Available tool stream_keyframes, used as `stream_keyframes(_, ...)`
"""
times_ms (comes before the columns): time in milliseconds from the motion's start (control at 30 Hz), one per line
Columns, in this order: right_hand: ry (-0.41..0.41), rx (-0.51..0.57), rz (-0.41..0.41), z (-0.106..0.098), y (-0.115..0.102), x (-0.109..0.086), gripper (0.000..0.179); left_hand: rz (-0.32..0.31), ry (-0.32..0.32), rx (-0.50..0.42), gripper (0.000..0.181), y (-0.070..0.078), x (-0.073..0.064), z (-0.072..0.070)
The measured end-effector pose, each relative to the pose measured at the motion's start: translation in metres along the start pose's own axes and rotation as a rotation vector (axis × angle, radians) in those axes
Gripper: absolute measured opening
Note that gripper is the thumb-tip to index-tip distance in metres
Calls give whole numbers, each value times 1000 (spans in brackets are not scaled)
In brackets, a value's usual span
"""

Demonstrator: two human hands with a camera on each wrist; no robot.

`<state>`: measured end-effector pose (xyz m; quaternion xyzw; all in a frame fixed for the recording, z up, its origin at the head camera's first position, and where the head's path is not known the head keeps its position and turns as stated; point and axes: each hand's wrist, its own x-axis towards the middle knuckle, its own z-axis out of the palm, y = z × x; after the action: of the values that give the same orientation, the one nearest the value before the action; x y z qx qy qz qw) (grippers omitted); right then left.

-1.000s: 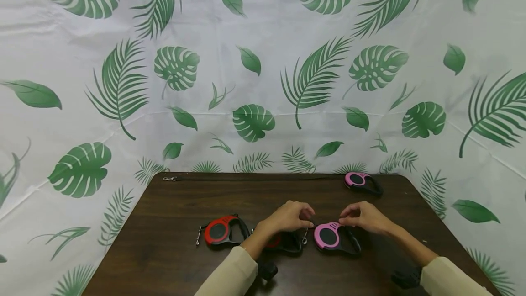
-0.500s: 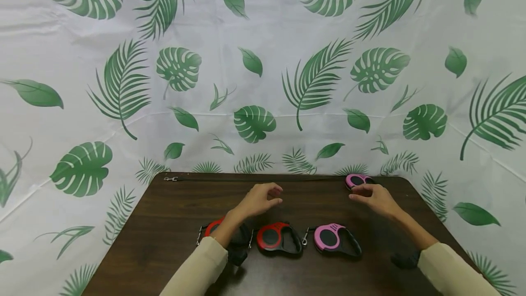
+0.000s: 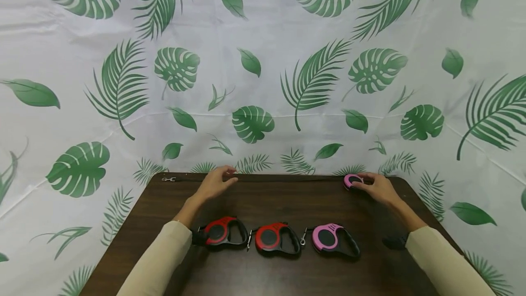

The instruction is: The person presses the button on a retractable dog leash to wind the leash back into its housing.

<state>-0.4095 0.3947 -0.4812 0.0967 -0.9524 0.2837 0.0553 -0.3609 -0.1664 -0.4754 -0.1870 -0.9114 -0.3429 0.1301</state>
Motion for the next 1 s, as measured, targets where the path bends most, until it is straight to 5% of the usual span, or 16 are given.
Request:
stream_keyframes(233, -8, -14, 25, 4, 4, 9, 73, -92, 19, 89, 49, -42, -10, -35)
stream_keyframes(533, 1, -36, 78, 12, 17, 15, 76, -186, 7, 161, 65, -92, -27, -58)
stream_keyframes(1000, 18, -84, 44, 26, 29, 18, 76, -274, -71, 200, 89, -134, -54, -62)
